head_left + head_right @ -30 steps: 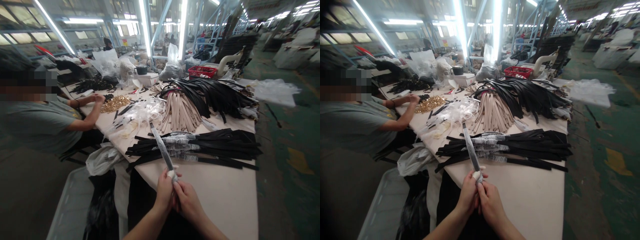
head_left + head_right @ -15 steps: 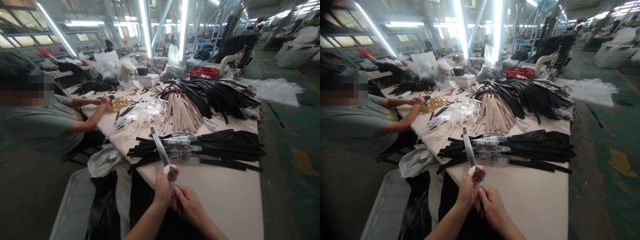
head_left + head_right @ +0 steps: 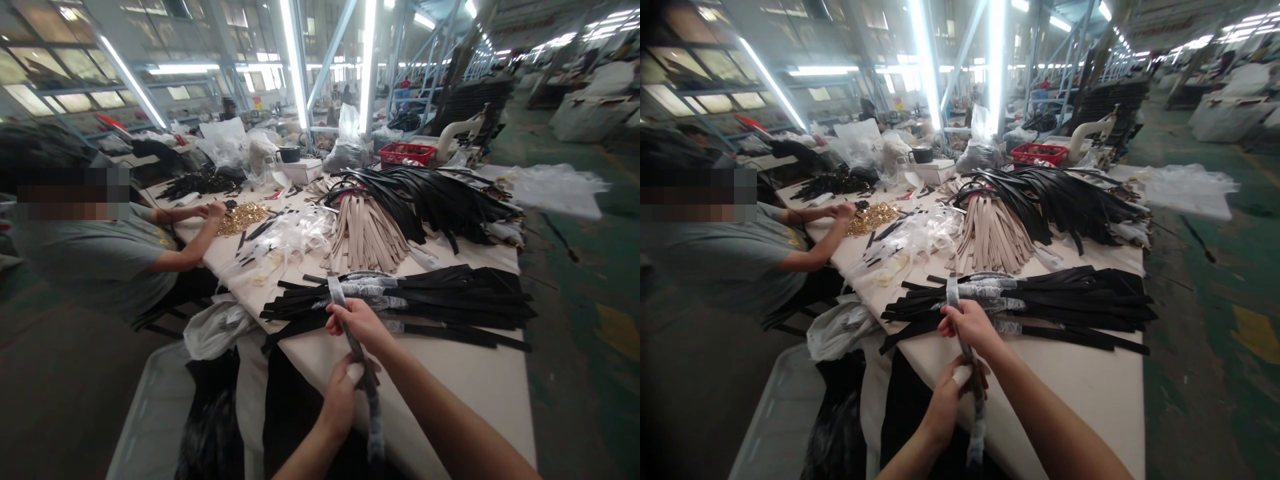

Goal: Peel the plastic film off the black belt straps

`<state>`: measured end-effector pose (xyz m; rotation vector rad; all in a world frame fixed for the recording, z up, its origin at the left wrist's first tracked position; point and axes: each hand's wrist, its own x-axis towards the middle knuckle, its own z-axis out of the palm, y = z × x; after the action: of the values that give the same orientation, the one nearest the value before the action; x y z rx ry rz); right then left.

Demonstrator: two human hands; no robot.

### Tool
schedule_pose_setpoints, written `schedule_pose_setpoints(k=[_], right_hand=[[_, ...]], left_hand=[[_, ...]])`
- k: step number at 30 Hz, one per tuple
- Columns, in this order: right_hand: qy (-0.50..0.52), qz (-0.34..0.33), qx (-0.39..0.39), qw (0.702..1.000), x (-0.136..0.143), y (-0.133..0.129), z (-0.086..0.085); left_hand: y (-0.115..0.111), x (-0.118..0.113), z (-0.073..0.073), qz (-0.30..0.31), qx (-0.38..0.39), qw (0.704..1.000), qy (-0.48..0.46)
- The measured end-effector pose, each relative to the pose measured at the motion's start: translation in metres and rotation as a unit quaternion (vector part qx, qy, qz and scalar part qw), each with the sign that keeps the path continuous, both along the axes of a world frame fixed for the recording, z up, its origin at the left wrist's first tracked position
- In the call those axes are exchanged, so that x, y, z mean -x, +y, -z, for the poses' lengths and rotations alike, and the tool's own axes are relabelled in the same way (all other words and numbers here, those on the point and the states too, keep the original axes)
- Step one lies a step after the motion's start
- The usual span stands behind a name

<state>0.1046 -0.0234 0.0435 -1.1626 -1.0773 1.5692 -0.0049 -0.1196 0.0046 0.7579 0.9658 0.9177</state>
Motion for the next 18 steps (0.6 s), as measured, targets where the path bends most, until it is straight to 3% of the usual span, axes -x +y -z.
schedule_pose_setpoints(k=[2, 4, 8, 10, 13, 18], right_hand=[[0.025, 0.005, -0.015, 1.0, 0.006, 0.008, -0.002], [0.04, -0.007, -0.027, 0.999, 0.009, 0.012, 0.0], [0.028, -0.046, -0.036, 0.998, 0.009, 0.018, 0.009], [0.002, -0.038, -0.039, 0.999, 0.0, 0.028, 0.01], [-0.036, 0.04, -0.065, 0.996, -0.025, 0.056, -0.001], [-0.061, 0.114, -0.14, 0.982, -0.055, 0.109, -0.044]], left_hand=[[0.024, 0.008, -0.003, -0.033, -0.02, 0.999, -0.001], [0.066, 0.013, -0.012, -0.104, -0.057, 0.993, -0.007], [0.157, 0.01, -0.036, -0.056, -0.098, 0.994, -0.001], [0.185, 0.003, -0.044, -0.051, -0.126, 0.991, 0.009], [0.199, -0.006, -0.048, -0.01, -0.171, 0.985, 0.029], [0.189, -0.014, -0.05, 0.117, -0.214, 0.967, 0.078]])
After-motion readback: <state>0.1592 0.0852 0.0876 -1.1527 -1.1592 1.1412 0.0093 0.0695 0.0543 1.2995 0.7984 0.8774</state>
